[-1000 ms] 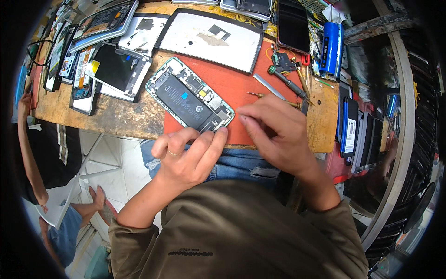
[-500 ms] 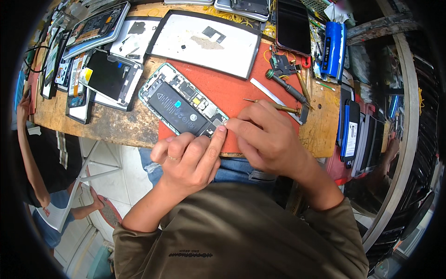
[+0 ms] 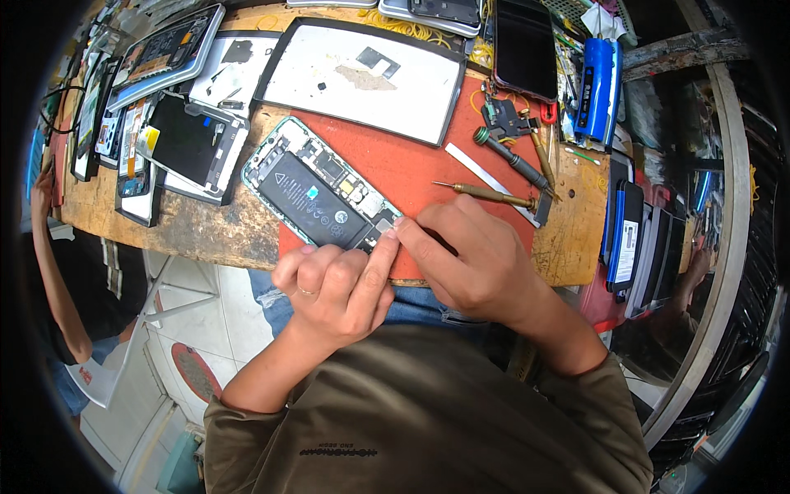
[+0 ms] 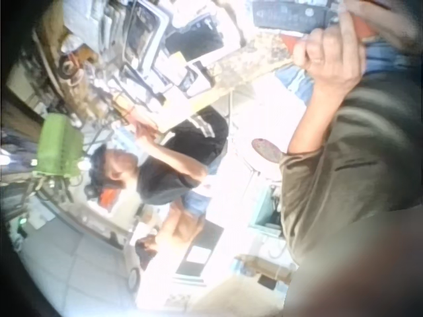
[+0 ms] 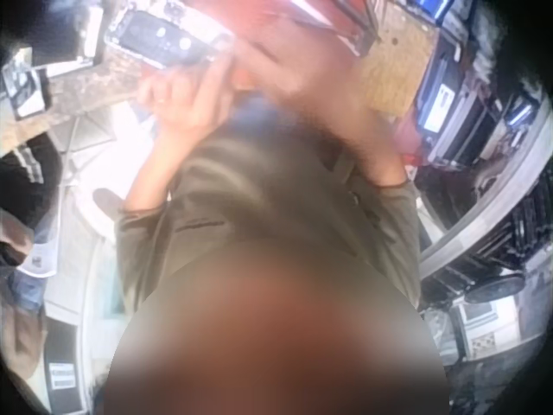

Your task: The person uses a screwdriver to remove screws from a disassembled smartphone and manipulates internal components with their fingers. They repeatedly adjust the motherboard and connectors while working at a cluttered repair bench.

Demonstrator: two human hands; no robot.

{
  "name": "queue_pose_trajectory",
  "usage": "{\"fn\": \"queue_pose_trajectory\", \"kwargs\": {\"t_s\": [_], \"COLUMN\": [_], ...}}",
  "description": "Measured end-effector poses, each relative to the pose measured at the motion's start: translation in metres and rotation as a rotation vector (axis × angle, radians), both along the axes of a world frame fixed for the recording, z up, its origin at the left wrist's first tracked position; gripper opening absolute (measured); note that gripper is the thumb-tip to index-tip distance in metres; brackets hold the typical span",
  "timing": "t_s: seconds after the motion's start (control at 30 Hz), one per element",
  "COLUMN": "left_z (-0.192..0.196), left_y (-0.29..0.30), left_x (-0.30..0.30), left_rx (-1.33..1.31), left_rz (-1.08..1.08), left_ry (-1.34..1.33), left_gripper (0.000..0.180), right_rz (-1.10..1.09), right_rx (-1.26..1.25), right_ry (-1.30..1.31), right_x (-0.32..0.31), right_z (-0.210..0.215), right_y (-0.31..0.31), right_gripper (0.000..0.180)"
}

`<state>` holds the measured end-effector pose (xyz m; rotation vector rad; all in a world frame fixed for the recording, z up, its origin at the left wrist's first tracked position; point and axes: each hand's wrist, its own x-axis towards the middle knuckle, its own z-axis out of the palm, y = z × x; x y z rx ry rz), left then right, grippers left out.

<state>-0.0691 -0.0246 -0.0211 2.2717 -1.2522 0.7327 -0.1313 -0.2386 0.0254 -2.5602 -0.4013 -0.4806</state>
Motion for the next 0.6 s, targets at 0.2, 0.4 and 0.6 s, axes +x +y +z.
{"fn": "queue_pose_trajectory", "kwargs": {"t_s": [0.2,0.4,0.6], "left_z": [0.005,0.008,0.002], "left_y": [-0.001,0.000,0.000], "left_x": [0.004,0.006,0.006], "left_rx": [0.002,0.001,-0.069], "left_rz": [-0.031,-0.042,-0.044], "left_ry": [0.031,0.061,0.068], "left_gripper": [0.042,0.040,0.038], "right_rz": [0.022,0.043,-0.002], "right_rx": [0.198,0.220,0.012], "right_ry": [0.015,-0.014,-0.049], "right_x": [0.005,0.006,0.000], "right_z": [-0.004,-0.006,-0.004], "right_y": [-0.008,-0.010,0.002], "right_gripper": [0.025,0.028,0.031]}}
